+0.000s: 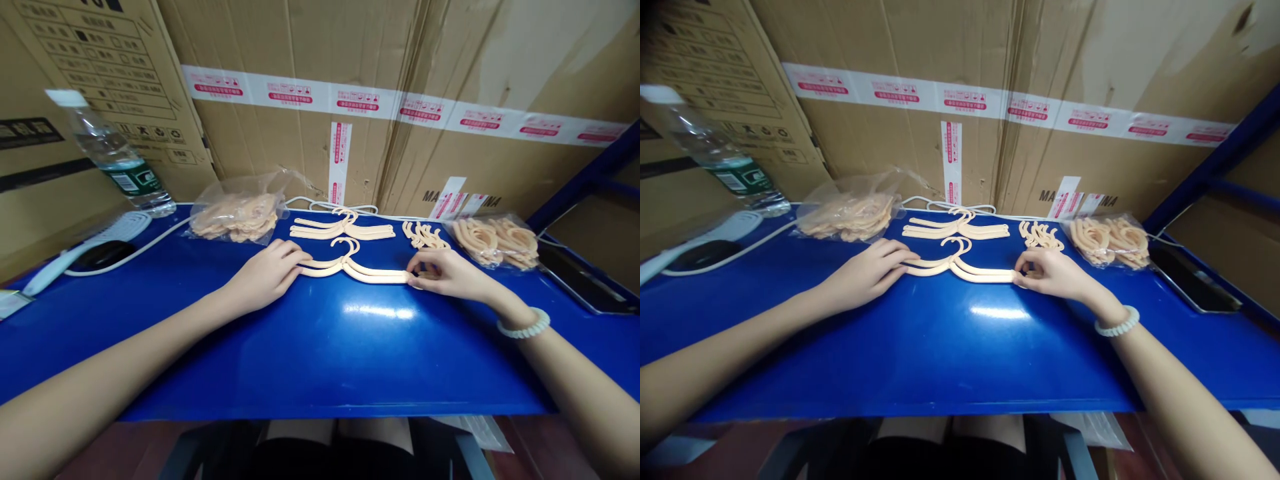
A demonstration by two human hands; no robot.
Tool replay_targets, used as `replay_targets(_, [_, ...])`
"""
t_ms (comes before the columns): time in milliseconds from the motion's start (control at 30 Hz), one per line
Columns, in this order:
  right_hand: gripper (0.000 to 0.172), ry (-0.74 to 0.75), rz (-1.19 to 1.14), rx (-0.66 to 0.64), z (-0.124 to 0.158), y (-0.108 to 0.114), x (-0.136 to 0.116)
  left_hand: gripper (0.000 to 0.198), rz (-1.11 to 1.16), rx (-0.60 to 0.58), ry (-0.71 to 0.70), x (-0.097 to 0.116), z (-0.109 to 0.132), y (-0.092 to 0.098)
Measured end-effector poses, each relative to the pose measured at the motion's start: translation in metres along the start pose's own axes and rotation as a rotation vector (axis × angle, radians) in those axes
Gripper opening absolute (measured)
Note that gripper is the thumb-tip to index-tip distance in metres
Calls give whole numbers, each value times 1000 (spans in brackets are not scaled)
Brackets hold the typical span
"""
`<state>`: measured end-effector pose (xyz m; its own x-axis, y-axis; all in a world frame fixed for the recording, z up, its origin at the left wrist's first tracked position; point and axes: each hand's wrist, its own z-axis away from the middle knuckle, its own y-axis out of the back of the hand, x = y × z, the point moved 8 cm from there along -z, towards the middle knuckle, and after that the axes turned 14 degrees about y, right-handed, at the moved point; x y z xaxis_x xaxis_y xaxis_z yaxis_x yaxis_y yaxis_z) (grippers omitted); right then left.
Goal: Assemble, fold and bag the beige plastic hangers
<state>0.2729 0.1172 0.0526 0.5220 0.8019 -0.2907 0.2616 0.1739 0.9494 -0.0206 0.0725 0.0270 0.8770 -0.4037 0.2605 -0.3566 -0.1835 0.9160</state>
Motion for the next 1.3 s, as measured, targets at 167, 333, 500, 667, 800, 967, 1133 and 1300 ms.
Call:
replay_targets(167, [30, -17, 45, 15, 1, 1, 7, 30, 32, 9, 4, 4, 1, 0])
replay_targets(333, [29, -9, 35, 41, -1, 1, 6, 29, 117, 43, 36, 4, 1, 0])
replay_targets(500, [29, 11, 20, 30, -1, 4, -1, 28, 212, 63, 100, 2, 1, 0])
replay_targets(667, [32, 7, 56, 20, 1, 5, -3, 26, 240, 78, 113, 1, 1, 1])
replay_targets(800, [38, 4, 62, 20, 2, 6, -3, 26, 243, 71, 115, 1, 0, 1])
replay_targets(967, [45, -13, 53, 18, 1, 7, -3, 24, 254, 74, 109, 3, 1, 1])
replay_targets(1133, [47, -28, 60, 51, 2, 10, -2, 24, 261, 82, 104, 3, 2, 1])
replay_targets(1300, [47, -33, 87, 64, 3, 14, 0, 24, 266, 71, 105, 3, 2, 1])
